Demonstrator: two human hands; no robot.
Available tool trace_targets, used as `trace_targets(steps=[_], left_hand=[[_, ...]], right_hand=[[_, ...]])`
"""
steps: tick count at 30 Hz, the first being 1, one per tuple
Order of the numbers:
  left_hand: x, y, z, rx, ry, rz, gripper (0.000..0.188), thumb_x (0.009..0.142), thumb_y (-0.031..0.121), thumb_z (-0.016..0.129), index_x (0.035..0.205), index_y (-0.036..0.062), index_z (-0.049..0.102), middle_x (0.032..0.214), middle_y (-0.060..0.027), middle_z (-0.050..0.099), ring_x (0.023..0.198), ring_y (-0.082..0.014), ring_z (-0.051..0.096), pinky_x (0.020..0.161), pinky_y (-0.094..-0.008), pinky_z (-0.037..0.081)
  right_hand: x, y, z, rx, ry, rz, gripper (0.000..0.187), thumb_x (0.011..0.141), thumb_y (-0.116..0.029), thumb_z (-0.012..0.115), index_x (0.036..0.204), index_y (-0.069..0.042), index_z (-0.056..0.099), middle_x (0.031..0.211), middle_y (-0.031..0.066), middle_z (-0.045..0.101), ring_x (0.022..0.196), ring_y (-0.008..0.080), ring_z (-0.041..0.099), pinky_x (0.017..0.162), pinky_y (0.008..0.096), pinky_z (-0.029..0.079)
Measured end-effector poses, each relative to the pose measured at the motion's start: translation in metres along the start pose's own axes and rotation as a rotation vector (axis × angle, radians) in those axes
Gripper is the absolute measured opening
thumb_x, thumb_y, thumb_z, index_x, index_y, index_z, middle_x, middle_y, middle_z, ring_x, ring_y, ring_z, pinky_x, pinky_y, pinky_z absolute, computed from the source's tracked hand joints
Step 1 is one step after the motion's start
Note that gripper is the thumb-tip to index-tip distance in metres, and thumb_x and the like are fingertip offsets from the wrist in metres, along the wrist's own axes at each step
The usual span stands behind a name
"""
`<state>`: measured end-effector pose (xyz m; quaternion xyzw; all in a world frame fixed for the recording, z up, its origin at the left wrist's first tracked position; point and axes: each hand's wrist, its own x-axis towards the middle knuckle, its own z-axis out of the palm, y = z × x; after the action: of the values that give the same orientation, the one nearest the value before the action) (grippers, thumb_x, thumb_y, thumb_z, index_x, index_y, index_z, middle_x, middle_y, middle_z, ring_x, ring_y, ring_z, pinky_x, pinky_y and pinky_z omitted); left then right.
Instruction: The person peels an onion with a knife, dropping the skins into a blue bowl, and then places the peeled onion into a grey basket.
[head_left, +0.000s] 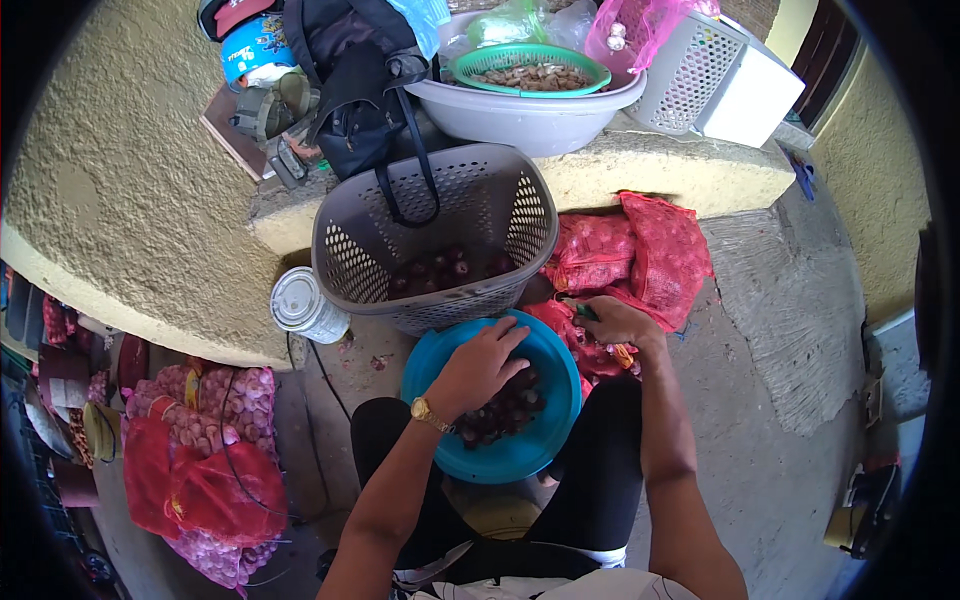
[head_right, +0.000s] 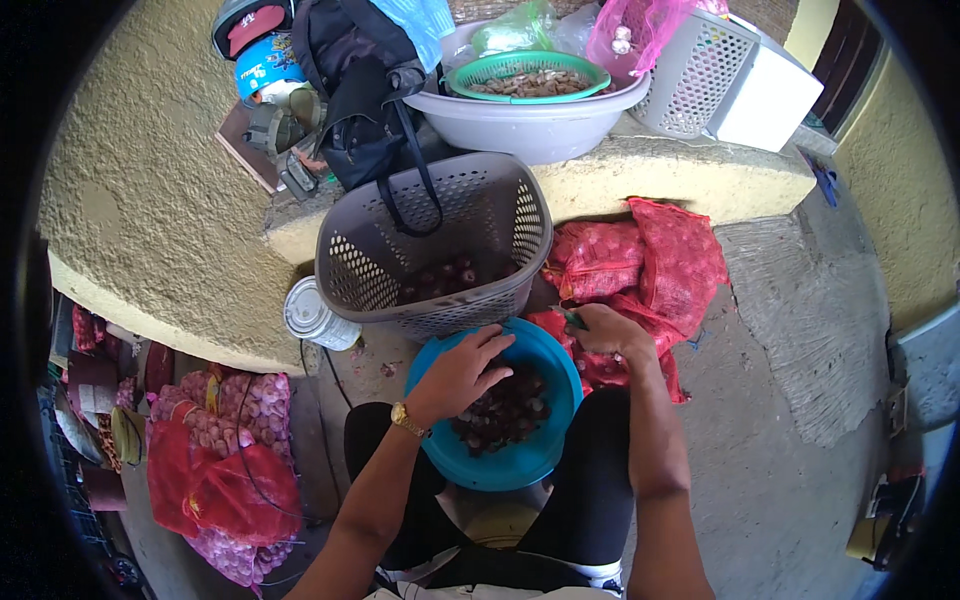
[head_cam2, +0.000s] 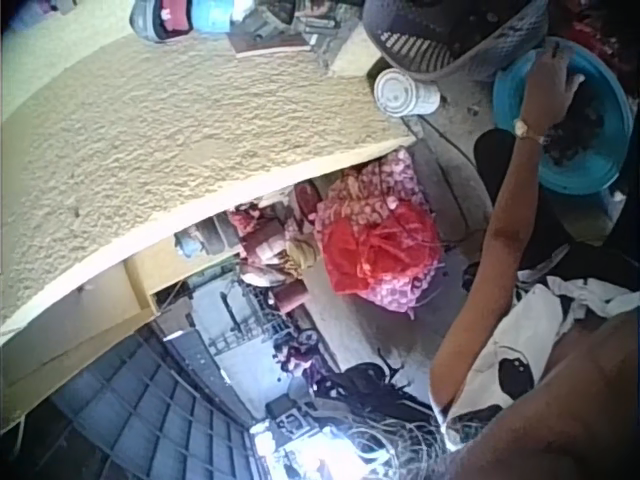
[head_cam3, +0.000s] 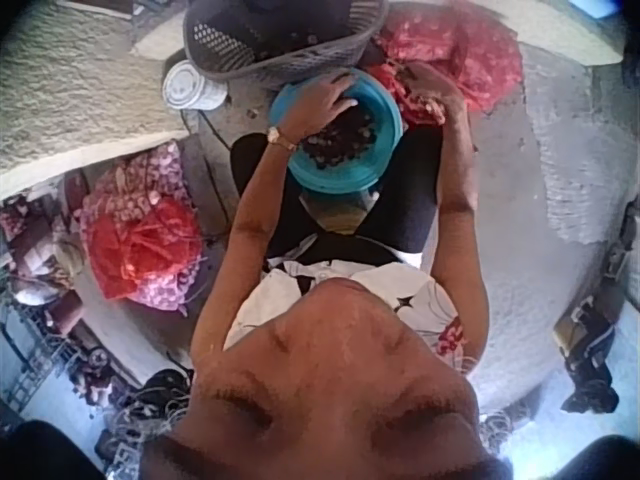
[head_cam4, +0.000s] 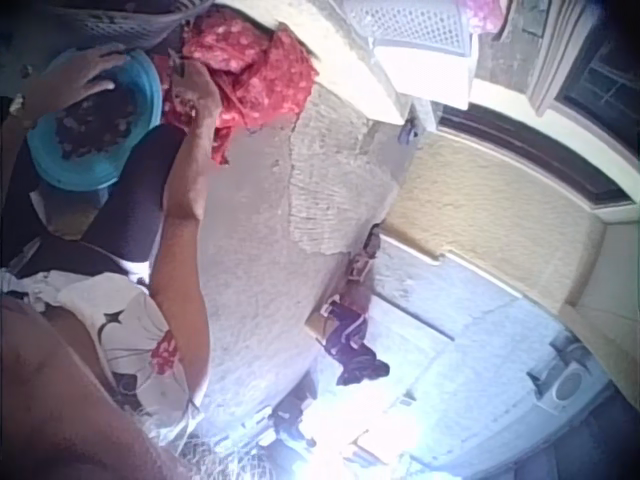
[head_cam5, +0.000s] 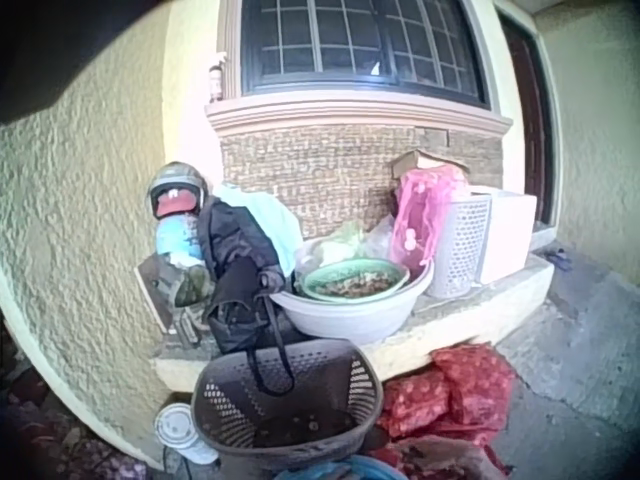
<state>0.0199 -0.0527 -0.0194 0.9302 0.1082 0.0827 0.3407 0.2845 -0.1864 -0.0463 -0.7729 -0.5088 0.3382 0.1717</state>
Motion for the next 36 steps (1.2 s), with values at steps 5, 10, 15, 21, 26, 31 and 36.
trace_targets(steps=[5,10,15,21,26,31,36], left_hand=[[0.003,0.002,0.000,0.031,-0.210,-0.039,0.052,0.089,0.025,0.064,0.134,0.0028,0.050,0.140,-0.0195,0.046,0.121,-0.0372,0.051,0.101,-0.0425,0.043],[0.015,0.009,0.007,0.043,0.010,0.076,0.058,0.088,0.022,0.065,0.139,0.0038,0.044,0.148,-0.0205,0.037,0.126,-0.0378,0.046,0.106,-0.0438,0.039],[0.016,0.001,0.005,0.043,0.011,0.093,0.056,0.088,0.023,0.066,0.137,0.0039,0.046,0.144,-0.0191,0.042,0.125,-0.0357,0.048,0.106,-0.0433,0.040],[0.017,-0.010,0.000,0.100,-0.016,0.027,0.052,0.088,0.024,0.066,0.133,0.0038,0.050,0.140,-0.0181,0.047,0.124,-0.0338,0.049,0.105,-0.0421,0.042],[0.024,-0.019,-0.003,0.098,-0.026,0.001,0.049,0.088,0.023,0.066,0.131,0.0035,0.053,0.141,-0.0181,0.046,0.124,-0.0337,0.049,0.105,-0.0421,0.042],[0.032,-0.024,0.000,0.104,-0.041,0.008,0.047,0.089,0.024,0.065,0.130,0.0035,0.053,0.141,-0.0185,0.045,0.124,-0.0338,0.049,0.105,-0.0417,0.042],[0.031,-0.029,0.000,0.103,-0.039,-0.004,0.047,0.090,0.024,0.064,0.130,0.0031,0.053,0.142,-0.0187,0.044,0.124,-0.0346,0.049,0.103,-0.0420,0.043]], right_hand=[[0.023,0.124,0.053,0.261,0.102,0.042,0.029,0.089,-0.027,0.064,0.092,0.002,0.060,0.073,0.0139,0.062,0.064,0.0227,0.060,0.061,0.0399,0.048],[0.036,0.264,0.164,-0.001,0.129,0.446,0.027,0.075,-0.021,0.065,0.094,-0.003,0.063,0.078,0.0215,0.065,0.074,0.0373,0.065,0.067,0.0481,0.049],[0.019,0.329,0.214,-0.256,0.427,0.483,0.052,0.073,-0.018,0.069,0.122,-0.008,0.056,0.114,0.0216,0.063,0.102,0.0391,0.063,0.086,0.0480,0.051],[0.013,0.302,0.193,-0.134,0.524,0.777,0.054,0.077,-0.019,0.070,0.128,-0.013,0.054,0.114,0.0204,0.063,0.104,0.0413,0.062,0.087,0.0480,0.051],[0.024,0.265,0.182,-0.171,0.371,0.700,0.043,0.082,-0.014,0.063,0.125,-0.014,0.057,0.114,0.0194,0.062,0.100,0.0414,0.064,0.086,0.0495,0.051],[-0.001,0.301,0.206,-0.330,0.466,0.731,0.054,0.082,-0.013,0.064,0.134,-0.009,0.048,0.130,0.0229,0.047,0.094,0.0424,0.065,0.085,0.0514,0.050],[-0.017,0.296,0.216,-0.478,0.393,0.700,0.055,0.082,-0.012,0.064,0.134,-0.009,0.045,0.137,0.0219,0.041,0.086,0.0410,0.066,0.069,0.0504,0.053]])
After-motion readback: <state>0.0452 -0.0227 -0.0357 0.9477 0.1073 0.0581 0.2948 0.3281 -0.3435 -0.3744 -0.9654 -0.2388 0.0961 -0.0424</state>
